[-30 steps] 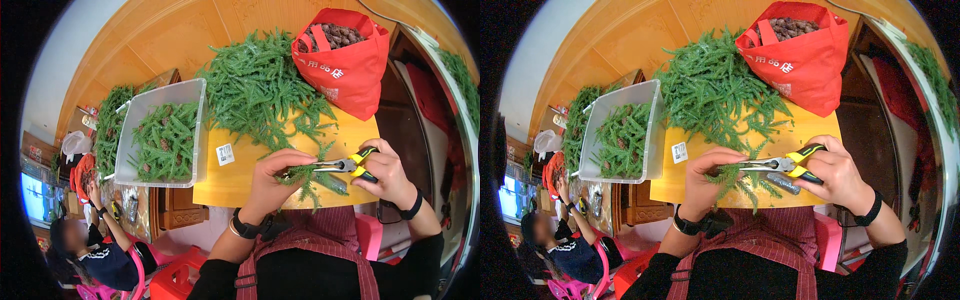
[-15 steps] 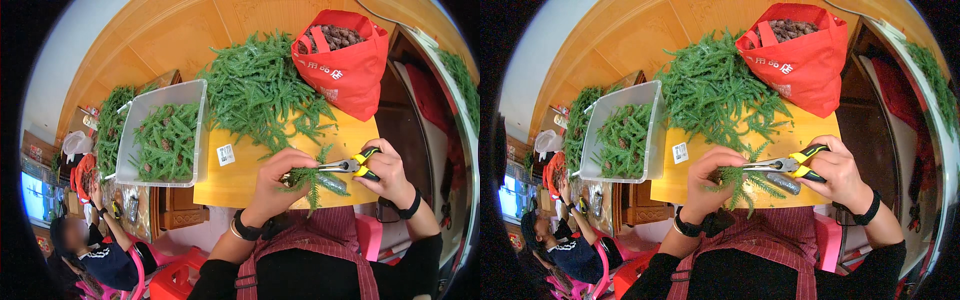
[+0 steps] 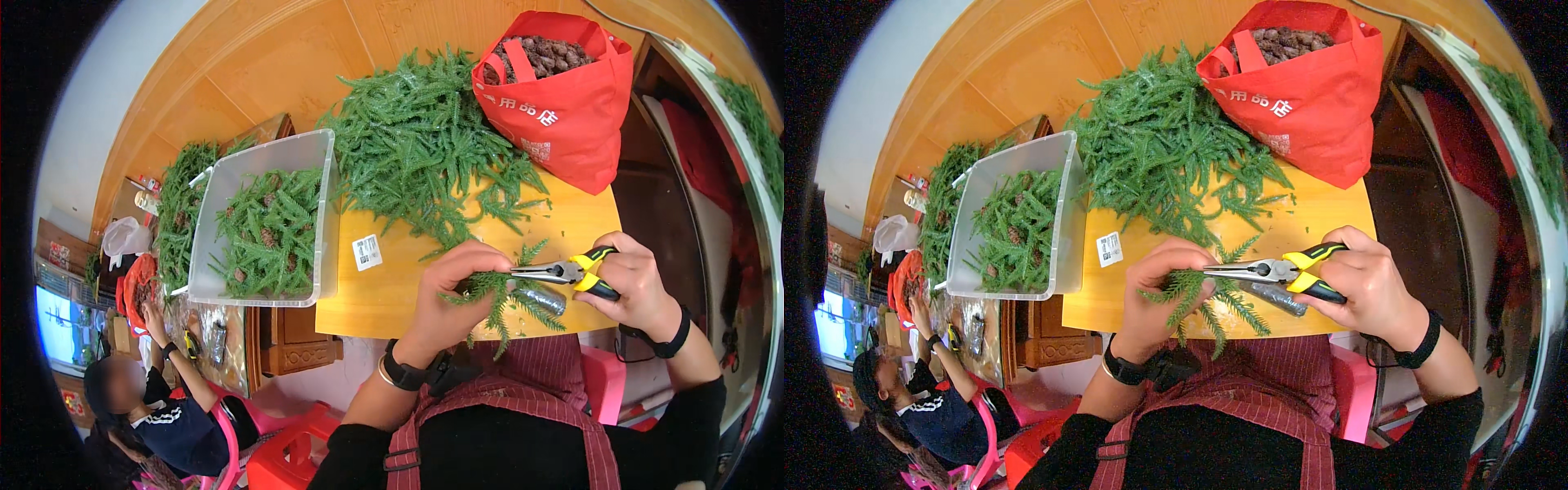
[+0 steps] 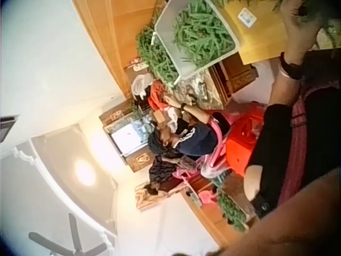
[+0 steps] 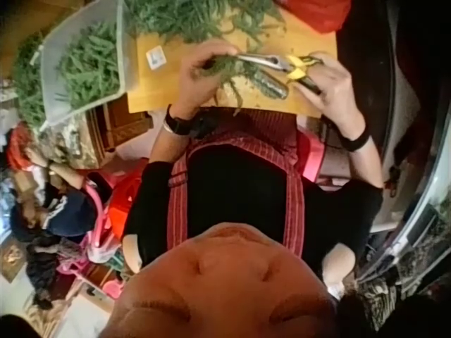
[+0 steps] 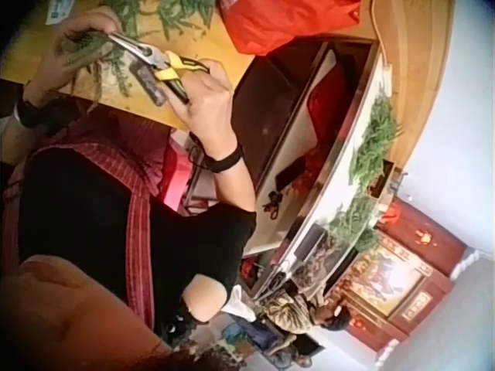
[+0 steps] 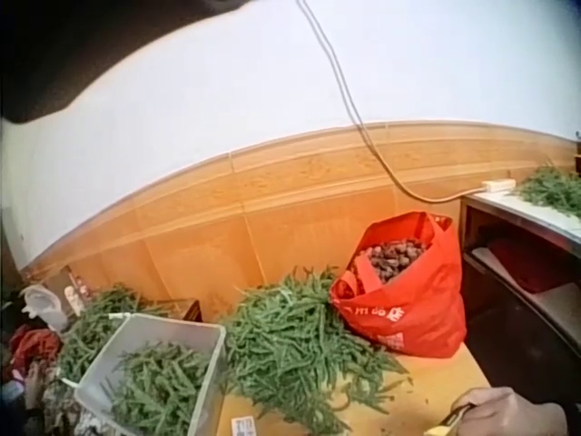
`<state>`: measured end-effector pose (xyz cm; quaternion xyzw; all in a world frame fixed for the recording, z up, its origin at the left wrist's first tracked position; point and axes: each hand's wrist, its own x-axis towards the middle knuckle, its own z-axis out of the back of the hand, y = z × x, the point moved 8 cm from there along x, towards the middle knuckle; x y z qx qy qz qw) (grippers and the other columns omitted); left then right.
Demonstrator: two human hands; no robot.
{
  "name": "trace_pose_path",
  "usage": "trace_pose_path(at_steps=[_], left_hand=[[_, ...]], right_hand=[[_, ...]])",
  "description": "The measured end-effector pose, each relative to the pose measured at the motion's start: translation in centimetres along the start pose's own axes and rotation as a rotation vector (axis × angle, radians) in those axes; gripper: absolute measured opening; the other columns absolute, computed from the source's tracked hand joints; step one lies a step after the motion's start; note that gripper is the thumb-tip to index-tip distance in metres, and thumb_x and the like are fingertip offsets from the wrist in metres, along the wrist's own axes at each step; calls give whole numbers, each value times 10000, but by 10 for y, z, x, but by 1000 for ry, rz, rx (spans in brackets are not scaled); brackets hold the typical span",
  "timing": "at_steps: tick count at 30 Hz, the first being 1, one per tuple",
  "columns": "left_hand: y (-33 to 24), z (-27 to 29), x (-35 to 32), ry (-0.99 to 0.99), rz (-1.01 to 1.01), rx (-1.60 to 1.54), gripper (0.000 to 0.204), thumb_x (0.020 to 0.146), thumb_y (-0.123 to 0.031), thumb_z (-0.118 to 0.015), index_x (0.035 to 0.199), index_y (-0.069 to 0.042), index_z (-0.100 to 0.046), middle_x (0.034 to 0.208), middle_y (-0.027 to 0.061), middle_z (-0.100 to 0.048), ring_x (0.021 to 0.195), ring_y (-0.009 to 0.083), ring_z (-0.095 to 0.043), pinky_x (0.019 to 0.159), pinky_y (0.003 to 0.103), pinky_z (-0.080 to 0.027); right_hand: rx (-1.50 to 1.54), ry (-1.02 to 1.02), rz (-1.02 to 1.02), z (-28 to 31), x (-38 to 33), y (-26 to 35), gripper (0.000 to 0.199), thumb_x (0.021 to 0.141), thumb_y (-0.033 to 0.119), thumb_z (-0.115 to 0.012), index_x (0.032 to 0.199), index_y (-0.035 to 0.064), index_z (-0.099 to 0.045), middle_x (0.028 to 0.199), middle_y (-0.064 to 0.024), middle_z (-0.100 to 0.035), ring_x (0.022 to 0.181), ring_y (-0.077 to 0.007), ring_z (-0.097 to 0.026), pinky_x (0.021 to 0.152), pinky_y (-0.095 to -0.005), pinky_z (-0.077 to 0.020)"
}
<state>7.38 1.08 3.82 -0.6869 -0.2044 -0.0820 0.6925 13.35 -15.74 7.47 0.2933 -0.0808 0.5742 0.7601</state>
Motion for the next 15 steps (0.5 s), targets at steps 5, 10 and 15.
trace_pose_path(at_steps=[5,10,15], left_hand=[[-13,1,2,6,-78,130,223,651,58,-665,856,-12,-614,866,93,-591,816,183,-556,711,271,-439],[-16,0,1,28,-140,203,295,635,86,-654,909,-20,-618,906,92,-589,823,178,-560,720,262,-451],[19,12,-7,-132,326,-379,275,797,20,-530,1072,19,-521,992,119,-566,846,176,-580,734,305,-520]], right_hand=[[182,5,-31,1,-1,-9,319,665,292,-708,682,4,-570,623,-96,-551,732,-307,-570,683,-367,-450],[274,-49,-252,6,-14,-36,367,724,347,-632,737,-18,-599,677,-100,-577,742,-270,-559,703,-357,-436],[37,90,-608,-11,-39,-71,287,750,243,-615,657,-23,-562,613,-172,-518,656,-337,-513,631,-391,-420]])
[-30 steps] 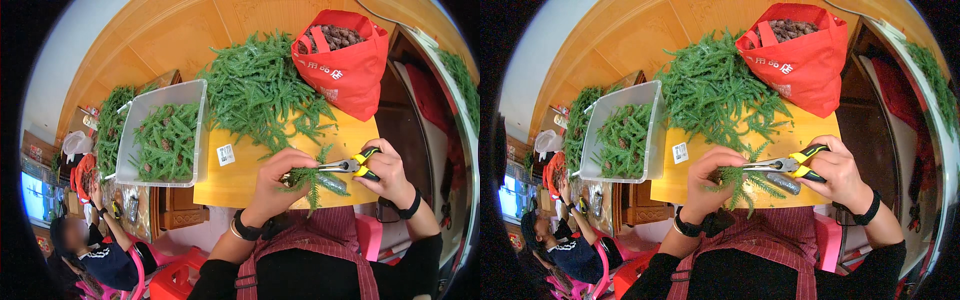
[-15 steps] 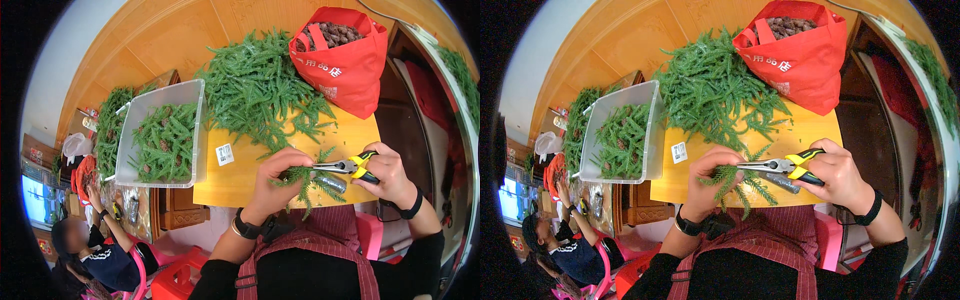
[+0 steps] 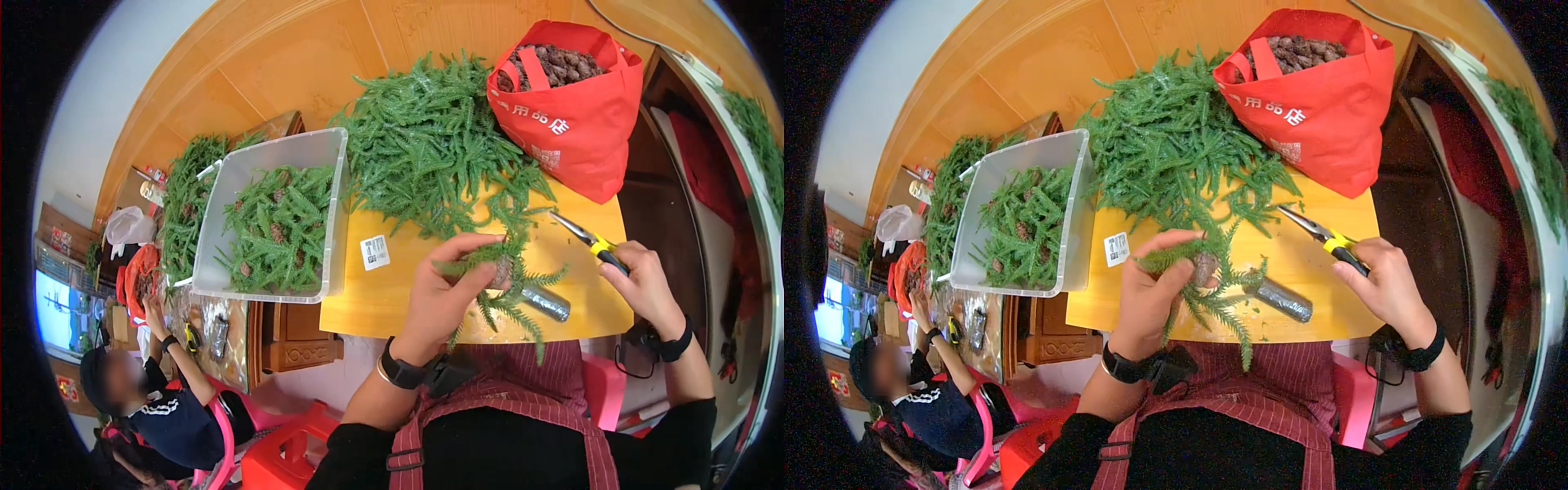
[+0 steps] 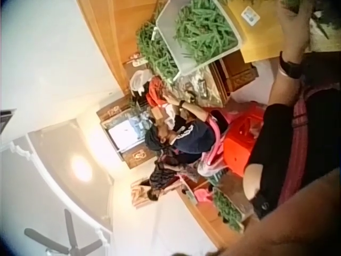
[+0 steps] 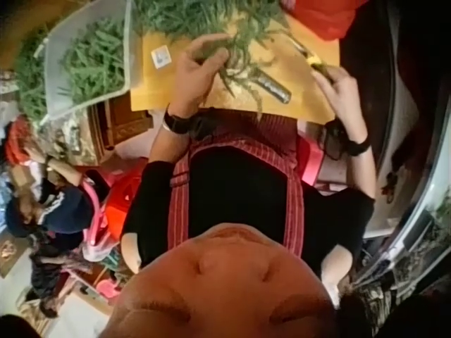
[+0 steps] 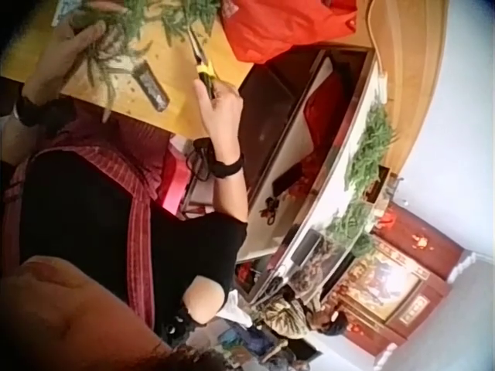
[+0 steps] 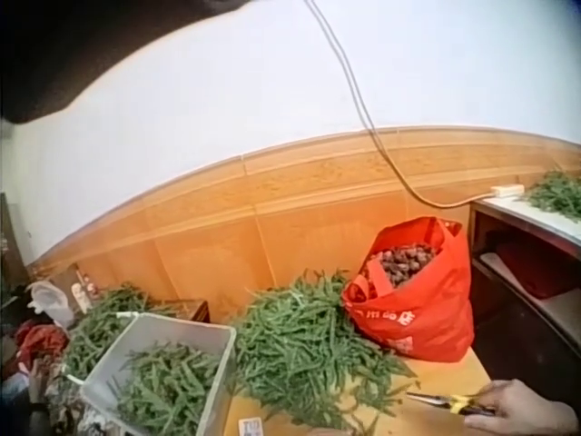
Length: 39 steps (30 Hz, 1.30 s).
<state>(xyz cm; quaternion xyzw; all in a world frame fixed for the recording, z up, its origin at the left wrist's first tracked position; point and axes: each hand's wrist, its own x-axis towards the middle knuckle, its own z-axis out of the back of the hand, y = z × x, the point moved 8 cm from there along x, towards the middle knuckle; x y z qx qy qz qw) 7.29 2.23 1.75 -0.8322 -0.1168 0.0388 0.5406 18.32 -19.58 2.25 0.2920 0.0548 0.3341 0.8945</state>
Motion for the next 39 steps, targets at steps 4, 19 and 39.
trace_pose_path(at_steps=[4,19,39], left_hand=[[3,4,0,0,49,-87,265,868,-59,-462,1117,33,-473,997,133,-563,852,191,-590,720,336,-536],[-76,98,5,-336,-221,19,324,863,-157,-486,1124,33,-467,889,99,-579,751,172,-563,678,277,-464],[45,55,67,222,-164,1886,270,646,-81,-629,913,-94,-585,812,93,-532,779,279,-550,646,360,-472]], right_hand=[[-145,41,-20,-19,-1,-22,294,770,231,-595,661,-37,-546,661,-207,-534,703,-370,-513,661,-408,-419],[-106,225,-66,-57,-1,-43,217,707,103,-632,837,-12,-501,823,-183,-550,848,-341,-528,734,-389,-436],[-163,444,225,-45,11,27,271,710,202,-646,898,46,-530,877,-128,-543,873,-317,-528,759,-377,-431]])
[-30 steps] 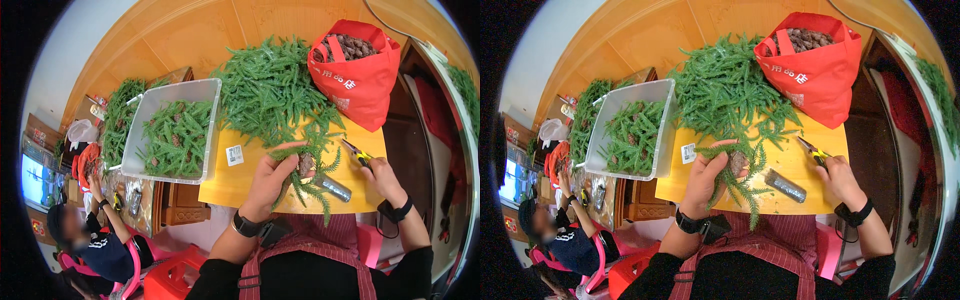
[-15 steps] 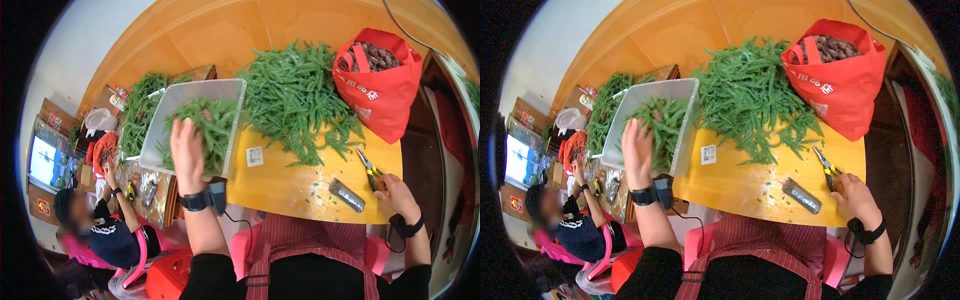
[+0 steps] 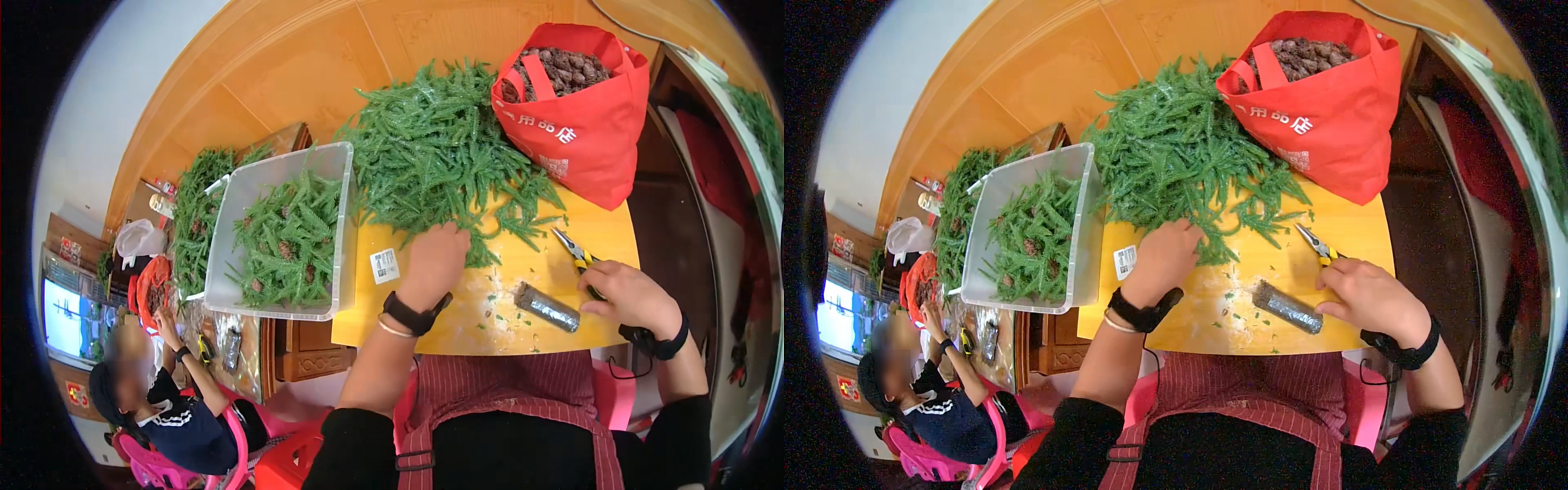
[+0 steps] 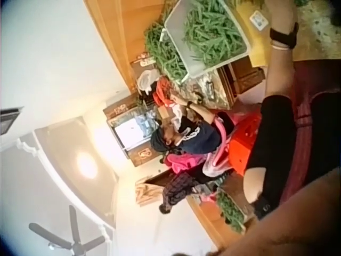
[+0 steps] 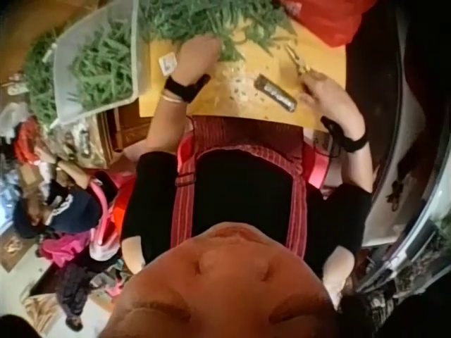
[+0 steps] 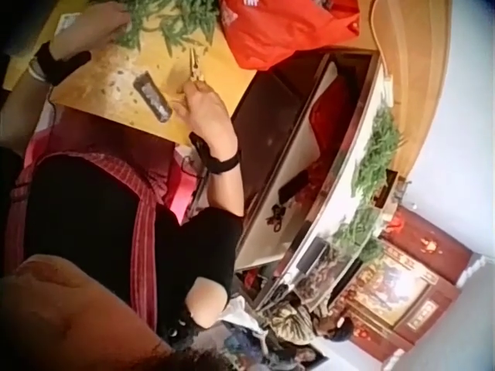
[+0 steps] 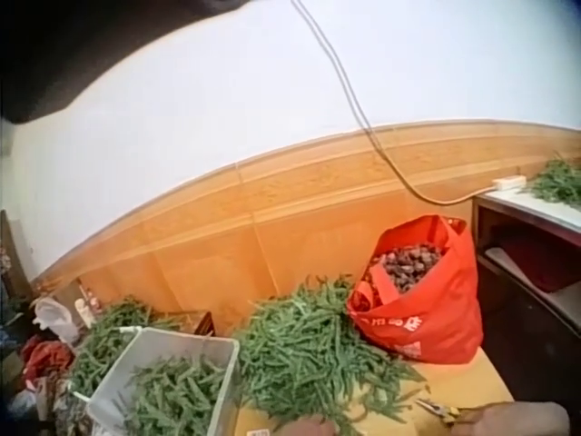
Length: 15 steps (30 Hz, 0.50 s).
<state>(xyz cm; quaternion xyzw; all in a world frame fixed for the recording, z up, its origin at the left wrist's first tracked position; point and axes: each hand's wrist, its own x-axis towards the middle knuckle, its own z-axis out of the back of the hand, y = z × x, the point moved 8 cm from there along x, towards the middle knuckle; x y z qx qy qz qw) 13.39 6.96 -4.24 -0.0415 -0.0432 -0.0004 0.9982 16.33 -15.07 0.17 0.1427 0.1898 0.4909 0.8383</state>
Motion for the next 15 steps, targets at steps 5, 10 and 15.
trace_pose_path(at_steps=[5,10,15], left_hand=[[-4,-11,15,65,-65,13,135,644,-126,-631,771,-92,-602,814,89,-540,802,254,-540,659,360,-459],[-11,-18,9,169,-126,-92,185,557,-141,-701,717,-97,-619,837,95,-529,880,258,-513,700,367,-447],[-12,-25,5,75,-150,-108,201,529,-139,-711,698,-88,-615,779,85,-502,845,281,-487,733,362,-409]], right_hand=[[50,53,-18,-4,2,-3,271,724,215,-636,903,43,-527,880,-125,-545,877,-314,-527,762,-377,-427],[84,-34,2,5,17,1,267,734,210,-627,915,40,-529,876,-125,-551,856,-309,-536,740,-372,-432],[150,-144,66,12,32,9,250,738,190,-617,920,40,-535,871,-130,-564,826,-307,-549,731,-365,-437]])
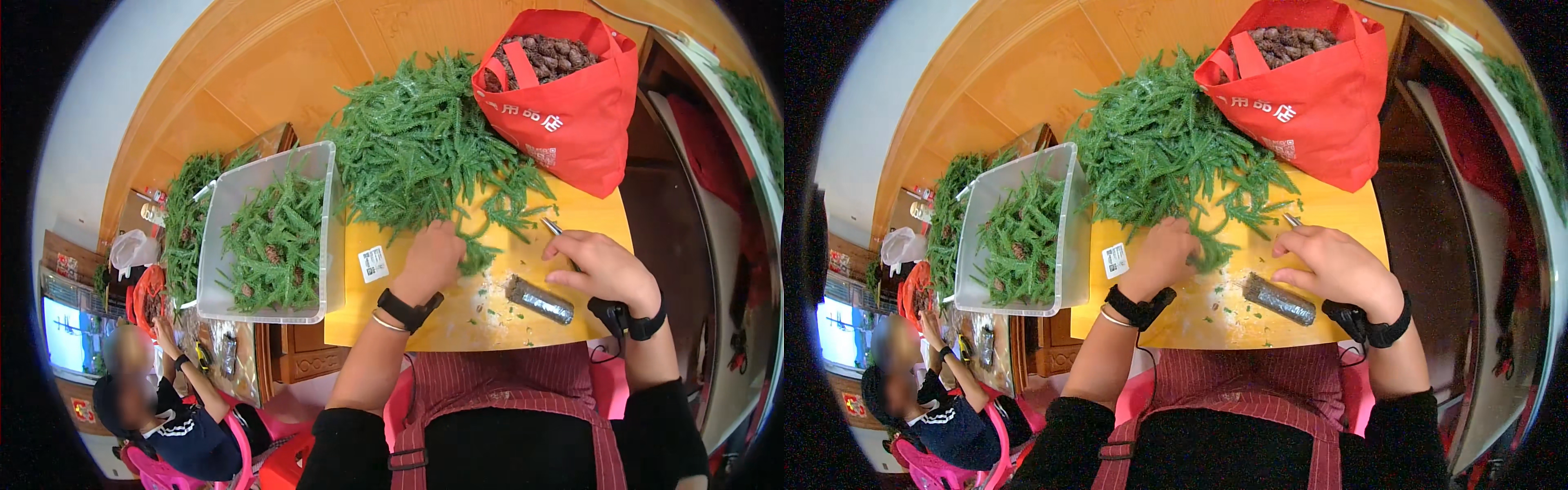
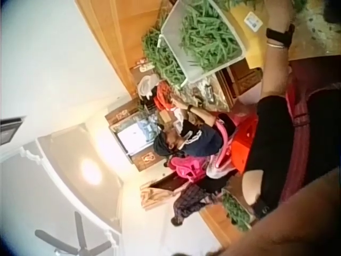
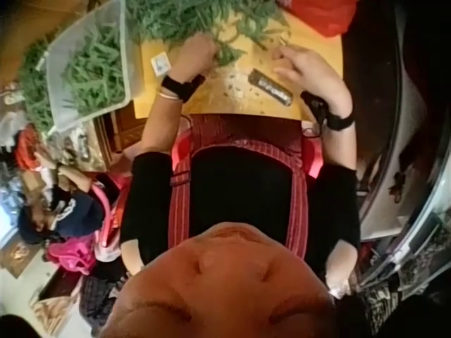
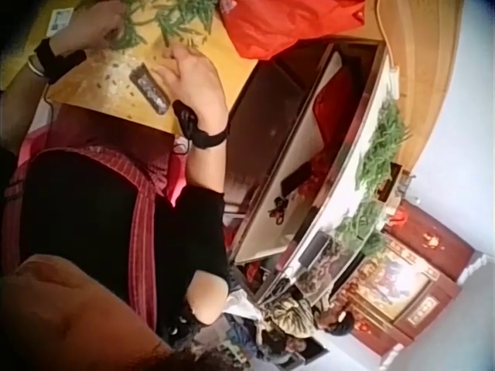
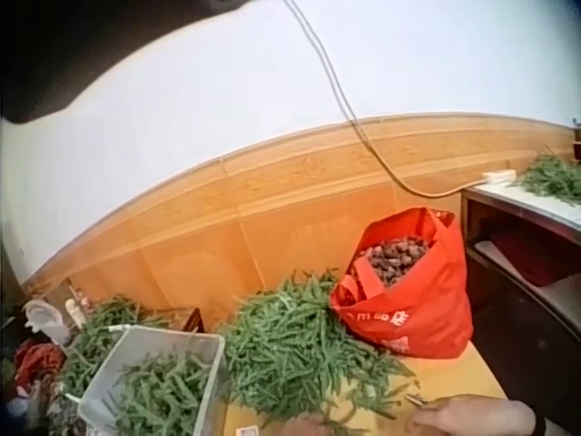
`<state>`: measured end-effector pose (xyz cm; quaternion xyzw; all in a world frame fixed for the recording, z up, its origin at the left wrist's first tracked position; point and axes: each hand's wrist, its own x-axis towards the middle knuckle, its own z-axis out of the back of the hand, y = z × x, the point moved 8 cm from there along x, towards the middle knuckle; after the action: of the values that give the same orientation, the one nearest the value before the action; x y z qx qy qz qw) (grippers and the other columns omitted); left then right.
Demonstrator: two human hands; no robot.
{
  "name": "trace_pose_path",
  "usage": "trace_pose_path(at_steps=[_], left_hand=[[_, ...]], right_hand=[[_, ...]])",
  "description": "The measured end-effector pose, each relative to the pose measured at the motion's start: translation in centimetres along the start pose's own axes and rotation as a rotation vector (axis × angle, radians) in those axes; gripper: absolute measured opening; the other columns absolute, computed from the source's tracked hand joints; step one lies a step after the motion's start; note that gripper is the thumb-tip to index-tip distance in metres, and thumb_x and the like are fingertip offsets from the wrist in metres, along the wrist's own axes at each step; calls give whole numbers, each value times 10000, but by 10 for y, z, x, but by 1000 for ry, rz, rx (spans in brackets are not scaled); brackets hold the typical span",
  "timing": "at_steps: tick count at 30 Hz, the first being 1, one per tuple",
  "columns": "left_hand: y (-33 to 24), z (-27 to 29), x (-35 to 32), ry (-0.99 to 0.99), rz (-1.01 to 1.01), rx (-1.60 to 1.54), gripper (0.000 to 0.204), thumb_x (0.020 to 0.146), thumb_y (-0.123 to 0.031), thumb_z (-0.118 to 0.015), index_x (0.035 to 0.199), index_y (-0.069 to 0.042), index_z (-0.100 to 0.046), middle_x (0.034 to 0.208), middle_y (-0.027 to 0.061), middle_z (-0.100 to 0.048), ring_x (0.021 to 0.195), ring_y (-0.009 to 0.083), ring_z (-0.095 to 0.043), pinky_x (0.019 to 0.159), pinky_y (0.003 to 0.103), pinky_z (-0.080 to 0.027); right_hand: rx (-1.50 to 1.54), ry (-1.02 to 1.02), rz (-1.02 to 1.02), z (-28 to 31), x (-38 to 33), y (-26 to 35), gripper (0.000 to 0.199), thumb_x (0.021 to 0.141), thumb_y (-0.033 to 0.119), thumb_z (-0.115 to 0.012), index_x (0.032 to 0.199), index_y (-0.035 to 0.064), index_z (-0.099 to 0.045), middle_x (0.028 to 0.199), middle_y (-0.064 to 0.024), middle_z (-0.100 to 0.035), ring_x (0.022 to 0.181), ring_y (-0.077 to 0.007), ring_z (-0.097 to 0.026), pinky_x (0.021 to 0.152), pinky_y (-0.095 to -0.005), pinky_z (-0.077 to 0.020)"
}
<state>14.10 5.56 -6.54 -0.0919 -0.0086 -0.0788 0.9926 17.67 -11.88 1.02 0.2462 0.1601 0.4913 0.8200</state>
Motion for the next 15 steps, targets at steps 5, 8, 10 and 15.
trace_pose_path(at_steps=[5,8,10,15], left_hand=[[1,18,-3,18,-14,-556,139,689,-132,-659,775,-56,-580,777,35,-510,799,168,-506,713,279,-403],[-13,34,-8,102,52,-1171,89,809,-121,-573,834,-37,-562,826,-2,-532,799,93,-508,729,226,-395],[-24,36,-14,157,54,-1434,92,857,-115,-522,868,-30,-557,859,-17,-543,804,64,-505,741,207,-391],[-37,32,-23,114,-34,-1669,167,869,-131,-499,1003,-33,-511,935,13,-568,885,117,-536,806,265,-415]], right_hand=[[101,-118,15,4,8,9,229,759,158,-602,938,30,-542,895,-124,-573,823,-277,-562,714,-340,-451],[315,-267,7,14,12,14,235,771,117,-584,979,18,-540,936,-113,-572,846,-240,-566,713,-310,-457],[429,-330,7,15,16,18,244,777,95,-574,1002,11,-536,959,-105,-570,865,-217,-566,716,-294,-458],[571,-305,43,17,17,33,253,775,40,-570,1022,3,-528,977,-57,-554,899,-114,-523,729,-243,-443]])
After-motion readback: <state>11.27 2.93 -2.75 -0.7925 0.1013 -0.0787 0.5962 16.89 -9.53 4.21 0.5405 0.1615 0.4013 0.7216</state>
